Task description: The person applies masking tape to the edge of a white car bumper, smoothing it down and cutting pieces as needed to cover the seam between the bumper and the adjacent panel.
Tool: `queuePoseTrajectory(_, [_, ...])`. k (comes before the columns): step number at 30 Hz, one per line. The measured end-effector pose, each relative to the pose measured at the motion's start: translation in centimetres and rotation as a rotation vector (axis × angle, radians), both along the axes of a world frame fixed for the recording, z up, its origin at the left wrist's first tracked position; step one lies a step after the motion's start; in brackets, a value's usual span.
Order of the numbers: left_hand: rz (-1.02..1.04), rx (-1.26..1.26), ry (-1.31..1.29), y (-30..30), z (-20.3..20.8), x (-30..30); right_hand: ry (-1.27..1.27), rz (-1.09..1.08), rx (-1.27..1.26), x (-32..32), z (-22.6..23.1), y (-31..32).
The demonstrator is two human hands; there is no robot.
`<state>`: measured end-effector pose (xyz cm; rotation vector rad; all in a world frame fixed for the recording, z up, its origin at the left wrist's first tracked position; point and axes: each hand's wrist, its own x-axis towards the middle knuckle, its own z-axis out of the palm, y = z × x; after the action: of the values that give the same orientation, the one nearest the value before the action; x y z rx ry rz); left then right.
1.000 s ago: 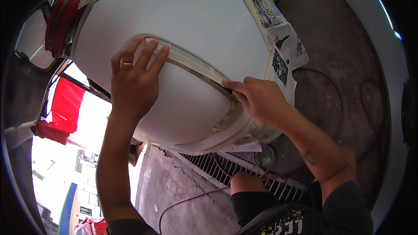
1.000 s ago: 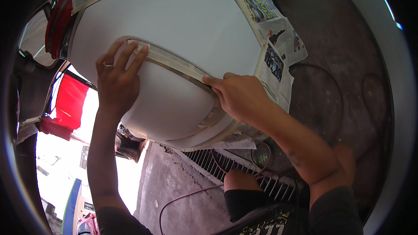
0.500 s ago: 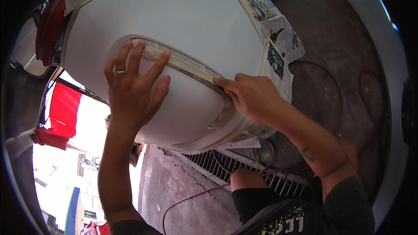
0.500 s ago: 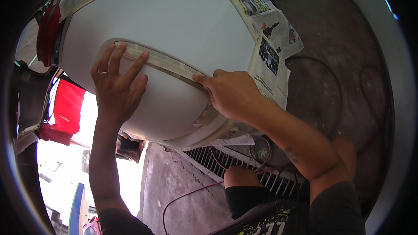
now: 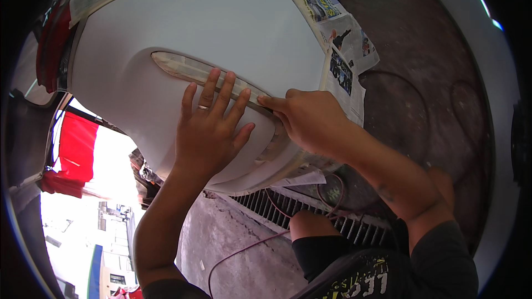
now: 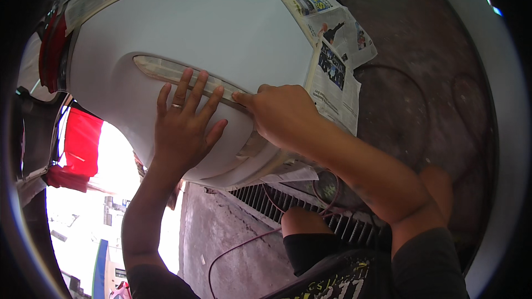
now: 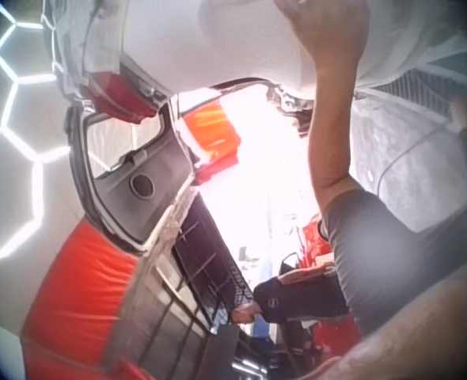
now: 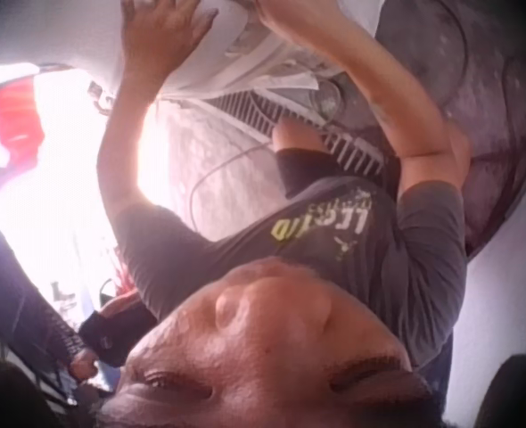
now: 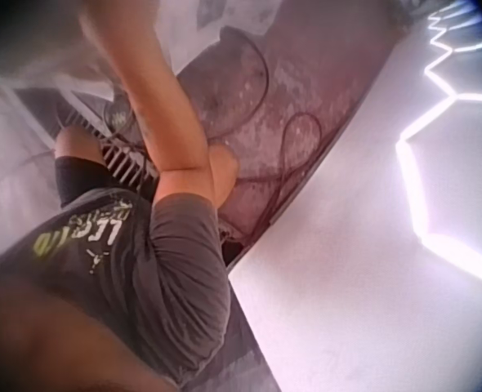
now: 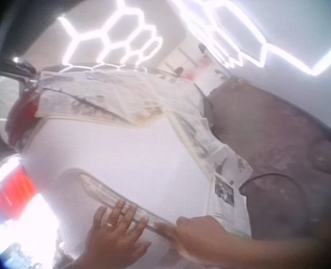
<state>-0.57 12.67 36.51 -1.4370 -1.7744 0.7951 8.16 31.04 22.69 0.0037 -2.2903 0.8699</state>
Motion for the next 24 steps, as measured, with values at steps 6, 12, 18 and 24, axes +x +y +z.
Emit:
queuePoseTrajectory(6, [0.008,-0.027,-0.012,0.6,-1.1,0.2,0.317,0.311,-0.519,-0.4,-6.3,2.0])
queuePoseTrajectory(12, [0.020,-0.023,0.024,0.7,-1.4,0.2,0.271,0.090,-0.300,1.6,-11.4,-0.4])
queuePoseTrajectory(18, [0.050,-0.032,0.039,0.8,-1.6,0.3,0.100,-0.089,-0.008,0.2,-10.2,-0.9])
queuePoseTrajectory(24, [0.062,-0.027,0.046,0.8,-2.3,0.1,0.067,-0.077,0.002,-0.1,-9.7,-1.0])
